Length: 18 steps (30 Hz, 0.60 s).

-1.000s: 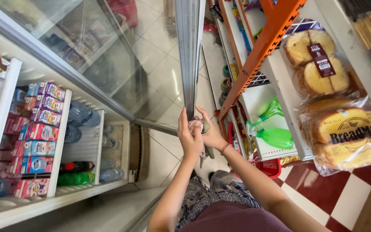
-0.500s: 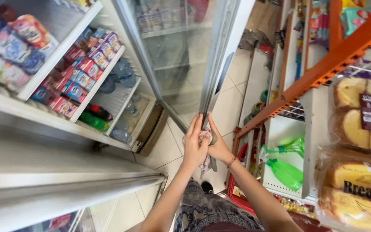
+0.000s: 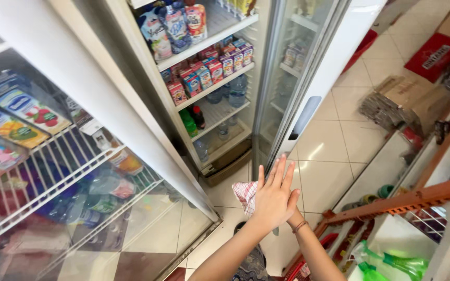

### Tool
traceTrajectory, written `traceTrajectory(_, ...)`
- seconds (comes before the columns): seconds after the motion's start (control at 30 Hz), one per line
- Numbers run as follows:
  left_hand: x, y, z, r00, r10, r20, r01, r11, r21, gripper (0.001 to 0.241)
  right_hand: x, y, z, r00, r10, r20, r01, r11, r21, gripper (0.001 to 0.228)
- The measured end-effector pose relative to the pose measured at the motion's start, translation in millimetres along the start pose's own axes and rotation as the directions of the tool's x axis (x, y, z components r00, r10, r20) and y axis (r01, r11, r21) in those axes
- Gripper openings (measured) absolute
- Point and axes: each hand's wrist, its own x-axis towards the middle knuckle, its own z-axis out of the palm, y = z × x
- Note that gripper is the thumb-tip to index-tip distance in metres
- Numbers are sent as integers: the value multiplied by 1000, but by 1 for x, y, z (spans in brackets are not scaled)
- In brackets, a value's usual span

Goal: The person wipes the internal shelves and external glass doors of several display coolers using two cloths.

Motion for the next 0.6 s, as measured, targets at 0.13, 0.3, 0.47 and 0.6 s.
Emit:
traceTrajectory(0.13,-1,-14,-9,995,-91,-35,93,993,70,80,14,30,15,990,51,130,-25,980,-195,73)
traceTrajectory(0.3,-3,-30,-20,977,-202,-64,207,976,72,86,42,43,46,987,62,149,-61,998,-12,74)
traceTrajectory(0.47,4,-47,-20,944,-298,-145,320,933,166,86,57,44,68,952,71,298,-28,989,-145,69)
traceTrajectory(0.6,11,-60,-29,901,-401,-168,429,882,194,88,67,41,87,957,0,289,66,973,-220,77)
